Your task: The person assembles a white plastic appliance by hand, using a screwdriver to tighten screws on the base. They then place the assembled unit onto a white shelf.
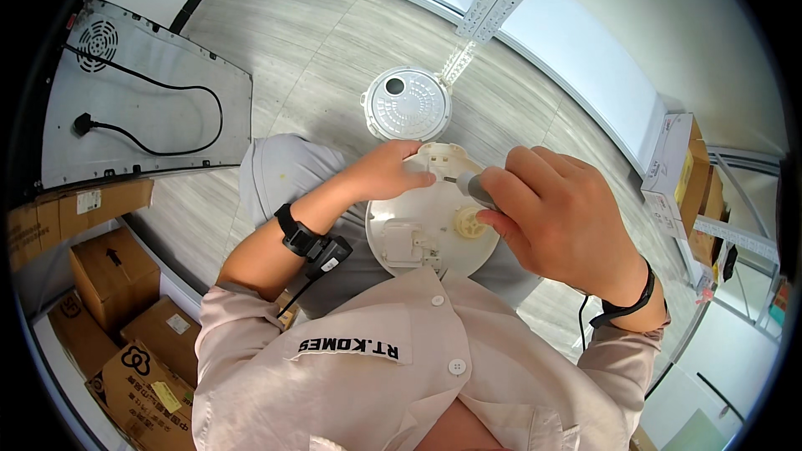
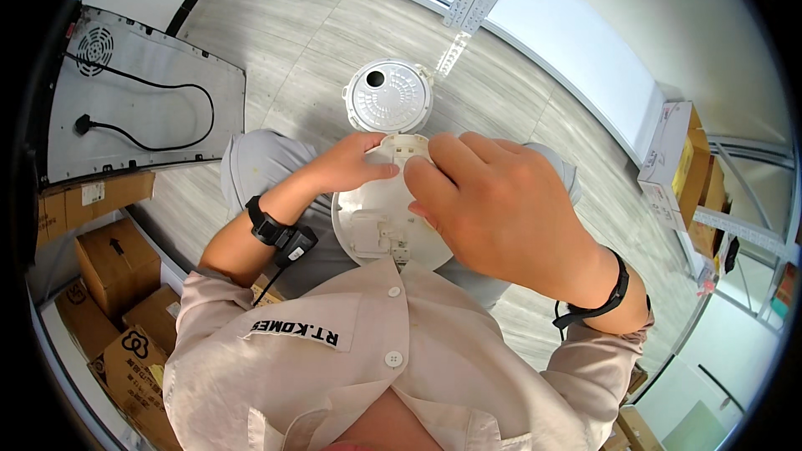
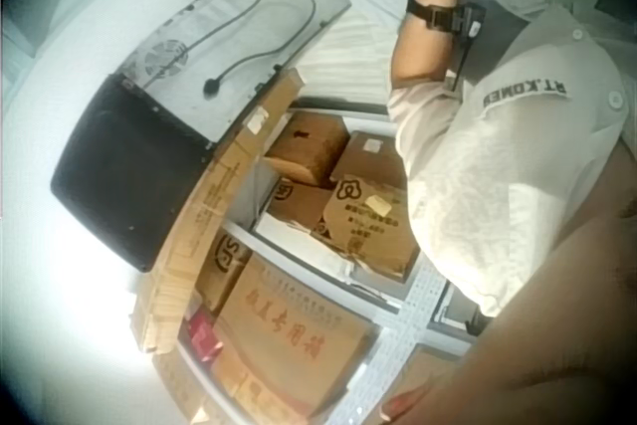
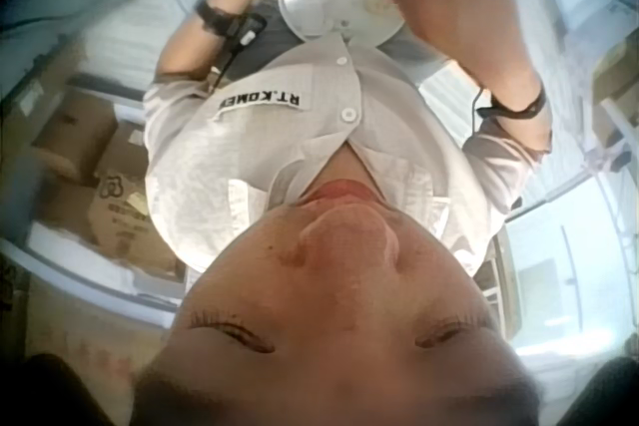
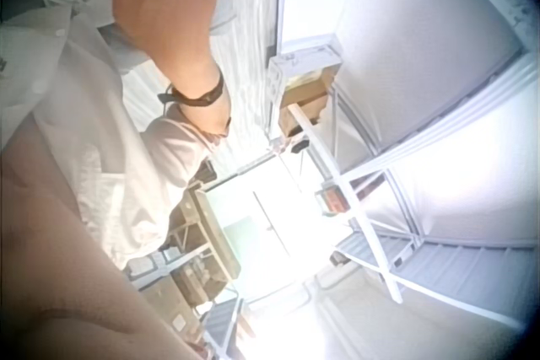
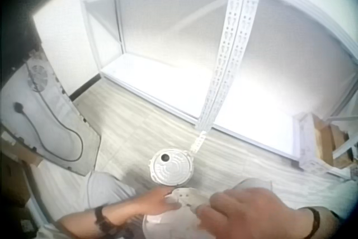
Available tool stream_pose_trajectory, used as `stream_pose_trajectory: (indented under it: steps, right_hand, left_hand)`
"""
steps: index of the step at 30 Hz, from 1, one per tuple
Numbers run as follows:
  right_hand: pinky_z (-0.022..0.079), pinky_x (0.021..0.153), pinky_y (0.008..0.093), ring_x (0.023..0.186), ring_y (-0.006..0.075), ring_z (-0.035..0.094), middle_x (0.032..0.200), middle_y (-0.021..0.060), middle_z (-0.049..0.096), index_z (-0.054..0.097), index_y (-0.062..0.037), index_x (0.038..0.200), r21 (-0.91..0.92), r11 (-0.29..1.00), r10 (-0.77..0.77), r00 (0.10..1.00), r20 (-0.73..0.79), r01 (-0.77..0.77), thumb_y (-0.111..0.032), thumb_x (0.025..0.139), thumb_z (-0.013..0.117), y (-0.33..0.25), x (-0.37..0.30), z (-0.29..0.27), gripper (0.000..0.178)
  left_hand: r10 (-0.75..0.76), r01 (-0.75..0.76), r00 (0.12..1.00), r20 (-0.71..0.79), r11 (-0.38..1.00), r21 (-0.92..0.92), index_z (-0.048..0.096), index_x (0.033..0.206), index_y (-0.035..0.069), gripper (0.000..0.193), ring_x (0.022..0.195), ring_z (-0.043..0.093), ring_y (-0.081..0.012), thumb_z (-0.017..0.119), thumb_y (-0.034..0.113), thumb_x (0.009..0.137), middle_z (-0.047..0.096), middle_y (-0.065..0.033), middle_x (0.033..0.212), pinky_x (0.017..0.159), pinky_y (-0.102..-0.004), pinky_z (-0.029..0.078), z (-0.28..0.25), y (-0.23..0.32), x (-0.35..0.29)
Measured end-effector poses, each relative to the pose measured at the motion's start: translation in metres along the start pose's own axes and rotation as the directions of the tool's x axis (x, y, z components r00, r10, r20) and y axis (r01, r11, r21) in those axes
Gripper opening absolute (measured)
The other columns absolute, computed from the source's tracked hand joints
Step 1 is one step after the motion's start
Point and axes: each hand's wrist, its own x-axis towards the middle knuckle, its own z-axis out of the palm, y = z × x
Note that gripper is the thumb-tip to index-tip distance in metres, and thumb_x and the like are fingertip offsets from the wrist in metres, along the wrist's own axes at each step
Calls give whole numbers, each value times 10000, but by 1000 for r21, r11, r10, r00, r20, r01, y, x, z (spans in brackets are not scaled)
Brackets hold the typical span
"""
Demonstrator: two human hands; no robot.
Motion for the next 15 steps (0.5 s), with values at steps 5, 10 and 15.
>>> stream_pose_trajectory:
  steps: [5,10,15]
  right_hand:
    - [481,594,376,740,266,612,924,83,611,647,-57,1097,308,951,13,990,-141,32,-233,775,873,13,-6,10,431]
    - [505,635,345,745,289,614,982,109,649,639,-53,1061,358,922,36,890,-455,146,-110,780,811,18,-2,19,334]
    - [507,582,334,730,234,632,979,74,649,612,-98,941,403,879,-127,939,-319,255,-98,733,741,-2,-7,27,245]
  left_hand:
    - [-248,266,964,98,915,-303,542,1521,27,604,1303,589,-225,567,441,1081,623,-114,1463,1096,-363,453,-1,4,5]
    - [-248,262,965,85,914,-311,496,1557,29,747,1374,536,-228,403,615,1103,576,-134,1513,1148,-375,405,-2,19,-4]
    - [-140,187,981,134,869,-458,505,1524,-27,847,1403,512,-227,303,678,1101,547,-153,1534,1176,-376,393,0,-2,5]
